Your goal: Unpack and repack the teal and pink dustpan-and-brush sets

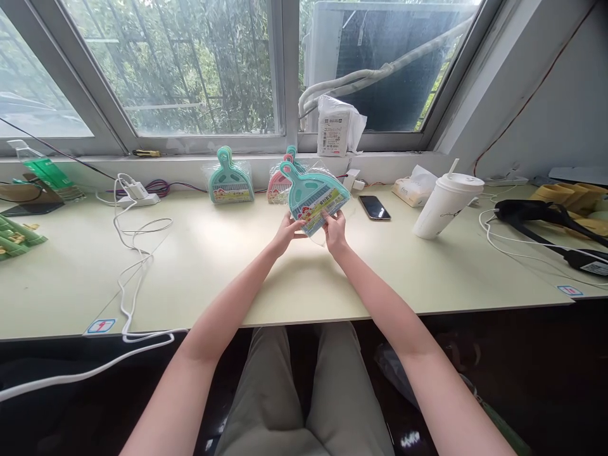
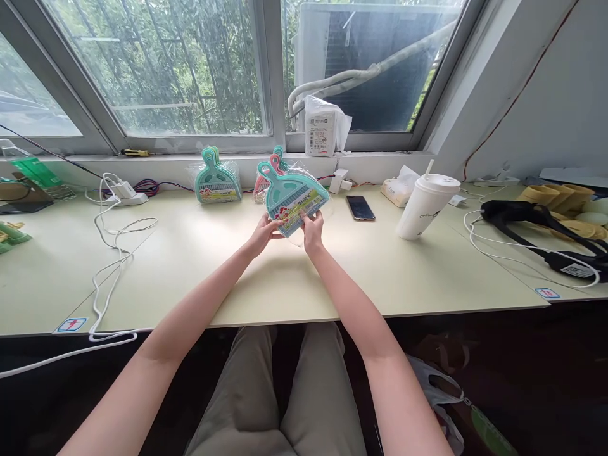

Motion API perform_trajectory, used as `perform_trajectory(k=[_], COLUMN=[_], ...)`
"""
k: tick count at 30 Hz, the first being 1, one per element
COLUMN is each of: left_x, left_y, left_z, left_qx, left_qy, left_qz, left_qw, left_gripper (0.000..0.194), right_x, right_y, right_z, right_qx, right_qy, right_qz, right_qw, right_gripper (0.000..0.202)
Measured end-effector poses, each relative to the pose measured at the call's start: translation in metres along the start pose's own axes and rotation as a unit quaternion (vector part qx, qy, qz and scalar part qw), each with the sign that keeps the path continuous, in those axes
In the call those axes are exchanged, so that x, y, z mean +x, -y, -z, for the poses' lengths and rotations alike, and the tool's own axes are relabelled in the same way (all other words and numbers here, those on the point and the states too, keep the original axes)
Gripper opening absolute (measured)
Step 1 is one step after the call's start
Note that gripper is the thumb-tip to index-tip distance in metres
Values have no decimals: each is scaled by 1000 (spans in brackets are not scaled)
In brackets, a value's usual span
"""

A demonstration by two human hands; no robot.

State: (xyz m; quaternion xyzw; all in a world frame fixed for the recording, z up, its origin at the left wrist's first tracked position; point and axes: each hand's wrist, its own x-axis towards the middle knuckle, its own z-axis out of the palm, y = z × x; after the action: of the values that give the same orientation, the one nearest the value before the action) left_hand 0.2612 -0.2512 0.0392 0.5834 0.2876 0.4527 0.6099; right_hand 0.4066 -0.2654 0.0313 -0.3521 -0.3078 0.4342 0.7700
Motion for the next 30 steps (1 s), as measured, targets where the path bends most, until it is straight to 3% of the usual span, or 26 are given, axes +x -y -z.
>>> perform_trajectory(k=[8,13,16,18,20,23,25,27,30], left_x=[2,3,8,13,16,20,20,20,17], left_y=[4,3,4,6,7,7,7,6,5], left_z=[0,5,17,28,39,53,59,62,64], left_qx=[15,-8,-48,-77,-101,-119,-117,-103,-80], left_qy=[-36,-38,-66,-97,-130,-148,-135,-115,-82], left_qz=[9,32,44,50,58,77,88,104,131], left_qw=[999,999,996,991,985,979,980,982,985], left_gripper=[55,61,62,63,62,55,50,49,52], right_x=[2,17,25,28,28,27,27,29,35], right_y=[-4,3,10,13,15,16,15,12,6], right_z=[-1,11,23,31,38,44,45,45,47], right_qx=[-8,-95,-183,-267,-354,-436,-458,-464,-458], right_qy=[-13,17,27,3,-9,44,91,111,97], right_qz=[-22,-113,-131,-75,35,195,244,265,282], right_qw=[1000,989,974,961,935,877,850,838,837], right_gripper=[28,10,13,16,18,44,53,43,13])
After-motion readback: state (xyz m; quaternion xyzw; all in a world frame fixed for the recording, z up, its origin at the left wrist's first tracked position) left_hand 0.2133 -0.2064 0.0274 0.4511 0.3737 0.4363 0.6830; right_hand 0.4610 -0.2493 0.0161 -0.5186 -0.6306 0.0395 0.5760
